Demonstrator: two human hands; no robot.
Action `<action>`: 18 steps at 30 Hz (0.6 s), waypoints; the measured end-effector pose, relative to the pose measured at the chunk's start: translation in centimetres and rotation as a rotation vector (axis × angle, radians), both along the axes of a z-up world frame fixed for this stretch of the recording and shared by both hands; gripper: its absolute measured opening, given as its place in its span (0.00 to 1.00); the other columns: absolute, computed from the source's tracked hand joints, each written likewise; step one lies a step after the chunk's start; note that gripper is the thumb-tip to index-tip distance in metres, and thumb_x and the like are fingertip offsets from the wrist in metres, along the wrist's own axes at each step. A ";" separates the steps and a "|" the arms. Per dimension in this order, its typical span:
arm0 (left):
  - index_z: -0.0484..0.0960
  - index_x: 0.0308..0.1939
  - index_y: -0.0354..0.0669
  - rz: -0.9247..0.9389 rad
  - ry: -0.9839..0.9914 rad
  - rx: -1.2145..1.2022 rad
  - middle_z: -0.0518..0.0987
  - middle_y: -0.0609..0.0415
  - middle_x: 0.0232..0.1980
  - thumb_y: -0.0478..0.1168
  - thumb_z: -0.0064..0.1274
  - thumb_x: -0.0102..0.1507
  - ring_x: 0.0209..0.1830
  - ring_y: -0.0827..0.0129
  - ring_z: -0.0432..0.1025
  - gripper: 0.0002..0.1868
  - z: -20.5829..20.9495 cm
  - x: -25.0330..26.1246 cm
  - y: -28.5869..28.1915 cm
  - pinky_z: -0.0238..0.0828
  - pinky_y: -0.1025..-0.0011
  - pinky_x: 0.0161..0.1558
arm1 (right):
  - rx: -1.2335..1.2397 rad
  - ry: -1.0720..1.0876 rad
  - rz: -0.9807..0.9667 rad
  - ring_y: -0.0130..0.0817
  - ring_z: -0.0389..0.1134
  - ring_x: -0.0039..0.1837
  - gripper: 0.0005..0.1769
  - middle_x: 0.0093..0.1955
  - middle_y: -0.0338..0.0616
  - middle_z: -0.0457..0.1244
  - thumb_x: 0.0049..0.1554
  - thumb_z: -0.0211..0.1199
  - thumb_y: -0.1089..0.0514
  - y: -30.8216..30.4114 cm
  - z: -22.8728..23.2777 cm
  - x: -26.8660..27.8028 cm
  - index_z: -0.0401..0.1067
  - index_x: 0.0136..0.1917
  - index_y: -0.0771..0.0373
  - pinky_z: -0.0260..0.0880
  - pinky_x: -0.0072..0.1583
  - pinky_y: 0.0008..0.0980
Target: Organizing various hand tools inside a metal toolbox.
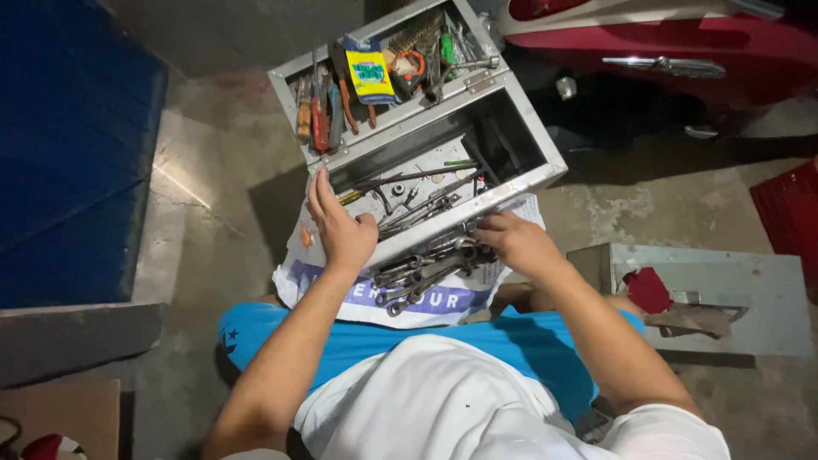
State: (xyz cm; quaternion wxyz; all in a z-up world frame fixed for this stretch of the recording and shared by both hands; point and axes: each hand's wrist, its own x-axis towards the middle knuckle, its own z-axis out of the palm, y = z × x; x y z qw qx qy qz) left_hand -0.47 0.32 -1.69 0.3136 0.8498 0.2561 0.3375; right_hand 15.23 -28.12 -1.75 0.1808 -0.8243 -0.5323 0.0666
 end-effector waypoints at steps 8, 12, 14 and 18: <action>0.50 0.77 0.32 0.034 0.007 -0.062 0.57 0.31 0.75 0.28 0.53 0.51 0.77 0.36 0.51 0.50 0.1 0.2 0.0 0.47 0.50 0.76 | -0.003 -0.135 0.054 0.46 0.71 0.54 0.16 0.51 0.39 0.70 0.49 0.67 0.60 1.5 0.6 0.2 0.79 0.52 0.52 0.73 0.51 0.42; 0.51 0.77 0.33 0.012 0.000 -0.095 0.57 0.33 0.75 0.27 0.51 0.52 0.78 0.38 0.52 0.49 0.4 -0.1 -0.1 0.49 0.52 0.77 | 0.310 0.211 0.093 0.44 0.73 0.49 0.09 0.46 0.43 0.70 0.54 0.67 0.54 3.4 5.3 2.9 0.79 0.49 0.55 0.75 0.50 0.39; 0.51 0.77 0.34 0.003 0.012 -0.123 0.56 0.32 0.75 0.26 0.51 0.52 0.78 0.37 0.52 0.49 0.9 0.0 -0.3 0.50 0.52 0.76 | 0.349 0.289 0.106 0.43 0.74 0.49 0.10 0.47 0.43 0.71 0.55 0.64 0.56 5.6 6.7 5.2 0.79 0.51 0.56 0.75 0.50 0.39; 0.51 0.77 0.34 0.021 -0.020 -0.133 0.56 0.33 0.75 0.26 0.52 0.51 0.78 0.38 0.51 0.49 0.8 0.0 -0.3 0.49 0.51 0.76 | -0.170 -0.025 -0.018 0.49 0.71 0.53 0.13 0.48 0.47 0.70 0.55 0.70 0.51 11.9 5.8 8.6 0.81 0.53 0.52 0.72 0.52 0.45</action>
